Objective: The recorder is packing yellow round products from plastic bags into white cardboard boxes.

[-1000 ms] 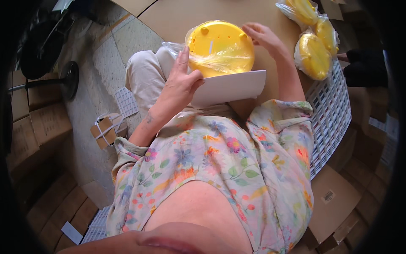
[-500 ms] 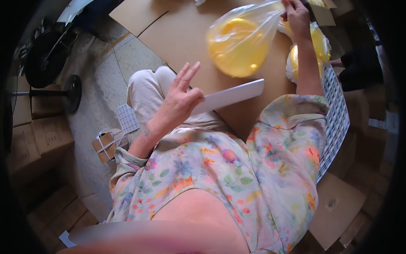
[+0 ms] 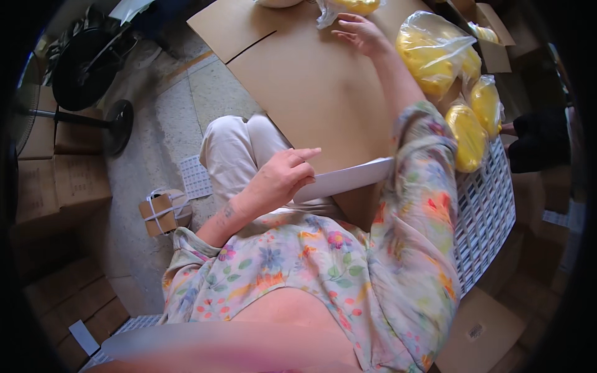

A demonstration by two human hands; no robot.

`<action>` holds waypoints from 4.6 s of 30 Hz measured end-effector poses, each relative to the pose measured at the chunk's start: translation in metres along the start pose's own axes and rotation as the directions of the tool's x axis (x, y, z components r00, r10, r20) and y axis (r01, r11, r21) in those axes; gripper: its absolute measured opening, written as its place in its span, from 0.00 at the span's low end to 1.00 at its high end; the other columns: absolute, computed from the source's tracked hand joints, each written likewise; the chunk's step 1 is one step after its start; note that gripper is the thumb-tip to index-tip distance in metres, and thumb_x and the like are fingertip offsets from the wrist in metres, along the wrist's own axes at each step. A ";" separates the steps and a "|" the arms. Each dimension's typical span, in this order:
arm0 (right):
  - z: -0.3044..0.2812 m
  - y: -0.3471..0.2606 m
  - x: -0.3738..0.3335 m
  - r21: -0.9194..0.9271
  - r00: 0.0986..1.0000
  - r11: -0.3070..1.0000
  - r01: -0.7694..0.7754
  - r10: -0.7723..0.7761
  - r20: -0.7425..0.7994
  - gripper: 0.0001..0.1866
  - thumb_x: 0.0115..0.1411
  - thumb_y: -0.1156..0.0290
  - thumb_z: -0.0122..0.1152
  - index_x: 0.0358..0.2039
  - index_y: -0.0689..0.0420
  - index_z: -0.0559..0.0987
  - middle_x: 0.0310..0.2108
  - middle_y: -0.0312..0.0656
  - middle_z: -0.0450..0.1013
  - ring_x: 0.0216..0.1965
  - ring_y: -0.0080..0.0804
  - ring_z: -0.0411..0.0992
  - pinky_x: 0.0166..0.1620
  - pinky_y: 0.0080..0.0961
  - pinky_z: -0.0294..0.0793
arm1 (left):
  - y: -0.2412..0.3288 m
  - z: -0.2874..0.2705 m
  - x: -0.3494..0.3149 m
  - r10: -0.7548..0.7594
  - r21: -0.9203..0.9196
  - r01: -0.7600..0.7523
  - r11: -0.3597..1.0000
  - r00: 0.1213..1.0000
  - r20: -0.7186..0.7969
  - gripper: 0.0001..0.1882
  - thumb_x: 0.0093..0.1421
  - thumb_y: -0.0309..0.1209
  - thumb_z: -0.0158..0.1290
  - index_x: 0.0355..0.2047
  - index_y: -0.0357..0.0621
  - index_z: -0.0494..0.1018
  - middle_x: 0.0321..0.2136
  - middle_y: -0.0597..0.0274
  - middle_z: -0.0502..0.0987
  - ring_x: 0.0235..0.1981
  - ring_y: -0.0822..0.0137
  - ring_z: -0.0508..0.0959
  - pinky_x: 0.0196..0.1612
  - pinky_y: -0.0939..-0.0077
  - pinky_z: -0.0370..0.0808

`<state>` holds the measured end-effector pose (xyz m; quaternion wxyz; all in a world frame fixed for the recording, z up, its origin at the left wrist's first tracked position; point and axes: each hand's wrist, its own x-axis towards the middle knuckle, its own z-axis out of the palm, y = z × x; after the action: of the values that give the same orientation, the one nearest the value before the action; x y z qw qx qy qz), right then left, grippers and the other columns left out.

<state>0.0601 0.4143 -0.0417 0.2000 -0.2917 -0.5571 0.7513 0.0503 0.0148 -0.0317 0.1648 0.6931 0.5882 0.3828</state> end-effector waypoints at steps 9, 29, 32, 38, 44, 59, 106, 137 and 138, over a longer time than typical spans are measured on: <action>-0.007 0.034 0.035 0.357 0.994 0.934 0.014 -0.050 0.092 0.13 0.66 0.72 0.56 0.48 0.66 0.75 0.46 0.48 0.75 0.50 0.38 0.74 0.57 0.33 0.75 | -0.008 -0.015 -0.009 -0.050 0.030 0.048 0.998 0.997 0.062 0.05 0.58 0.27 0.57 0.30 0.41 0.72 0.49 0.57 0.77 0.45 0.54 0.77 0.49 0.63 0.73; 0.033 0.064 -0.231 -0.982 0.818 0.016 0.186 -0.557 0.146 0.27 0.61 0.52 0.60 0.56 0.56 0.75 0.65 0.52 0.60 0.65 0.49 0.58 0.66 0.42 0.54 | -0.033 0.016 0.012 0.058 0.095 -0.069 0.993 0.992 0.115 0.05 0.56 0.29 0.60 0.29 0.48 0.73 0.70 0.50 0.52 0.70 0.37 0.46 0.67 0.42 0.53; 0.050 0.066 -0.240 -0.966 0.837 -0.155 0.207 -0.483 0.257 0.26 0.60 0.55 0.62 0.57 0.54 0.75 0.65 0.49 0.61 0.68 0.50 0.55 0.66 0.44 0.56 | -0.016 0.018 -0.006 0.062 -0.012 -0.061 0.998 0.992 0.111 0.08 0.54 0.31 0.60 0.28 0.42 0.73 0.69 0.47 0.54 0.71 0.40 0.47 0.64 0.39 0.56; 0.065 0.061 -0.253 -0.641 0.608 0.112 0.759 -0.476 0.636 0.04 0.56 0.79 0.61 0.33 0.59 0.76 0.40 0.39 0.78 0.54 0.42 0.74 0.64 0.46 0.64 | 0.005 -0.003 -0.011 0.082 0.276 -0.130 0.952 0.981 0.178 0.07 0.51 0.34 0.61 0.27 0.47 0.75 0.69 0.50 0.54 0.71 0.52 0.50 0.66 0.45 0.51; 0.064 0.044 -0.265 -0.577 0.694 0.402 0.711 -0.273 0.666 0.11 0.53 0.74 0.68 0.36 0.55 0.77 0.29 0.43 0.74 0.37 0.41 0.75 0.53 0.40 0.72 | -0.011 -0.017 0.020 0.189 0.282 -0.243 0.928 0.961 0.204 0.04 0.51 0.33 0.59 0.25 0.51 0.76 0.63 0.55 0.63 0.64 0.55 0.62 0.60 0.54 0.57; 0.049 0.058 -0.271 -0.573 0.519 -0.347 0.743 -0.242 0.820 0.22 0.50 0.70 0.67 0.47 0.53 0.73 0.55 0.42 0.69 0.61 0.40 0.65 0.67 0.43 0.59 | -0.002 -0.028 -0.005 0.130 0.413 -0.235 0.880 0.955 0.267 0.06 0.51 0.31 0.54 0.29 0.52 0.80 0.52 0.60 0.70 0.52 0.62 0.70 0.58 0.62 0.62; 0.057 -0.001 -0.295 -0.829 0.886 0.338 0.446 -0.035 0.462 0.09 0.56 0.74 0.65 0.37 0.60 0.78 0.29 0.40 0.77 0.34 0.35 0.76 0.38 0.29 0.74 | -0.001 -0.037 -0.013 -0.513 -0.551 0.555 0.623 0.822 0.247 0.10 0.58 0.27 0.62 0.39 0.41 0.76 0.30 0.70 0.79 0.29 0.76 0.78 0.31 0.82 0.75; 0.136 0.066 -0.304 -0.846 0.639 0.242 0.475 -0.756 0.143 0.12 0.50 0.79 0.71 0.37 0.57 0.84 0.39 0.39 0.75 0.41 0.36 0.73 0.44 0.28 0.75 | 0.011 -0.003 -0.020 -0.578 -0.698 0.322 0.640 0.800 -0.161 0.07 0.62 0.26 0.59 0.29 0.37 0.73 0.19 0.72 0.74 0.22 0.85 0.70 0.23 0.86 0.67; 0.136 0.066 -0.303 -0.849 0.660 0.271 0.453 -0.742 0.115 0.12 0.50 0.79 0.71 0.37 0.56 0.84 0.40 0.40 0.75 0.42 0.35 0.73 0.45 0.28 0.75 | 0.012 -0.002 -0.019 -0.577 -0.704 0.315 0.636 0.801 -0.163 0.07 0.62 0.26 0.59 0.29 0.37 0.73 0.19 0.72 0.74 0.22 0.85 0.70 0.24 0.86 0.68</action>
<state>0.1990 0.1071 -0.0111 0.3932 -0.2251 -0.8674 0.2056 0.0563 -0.0069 -0.0287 0.3688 0.3352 0.5946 0.6310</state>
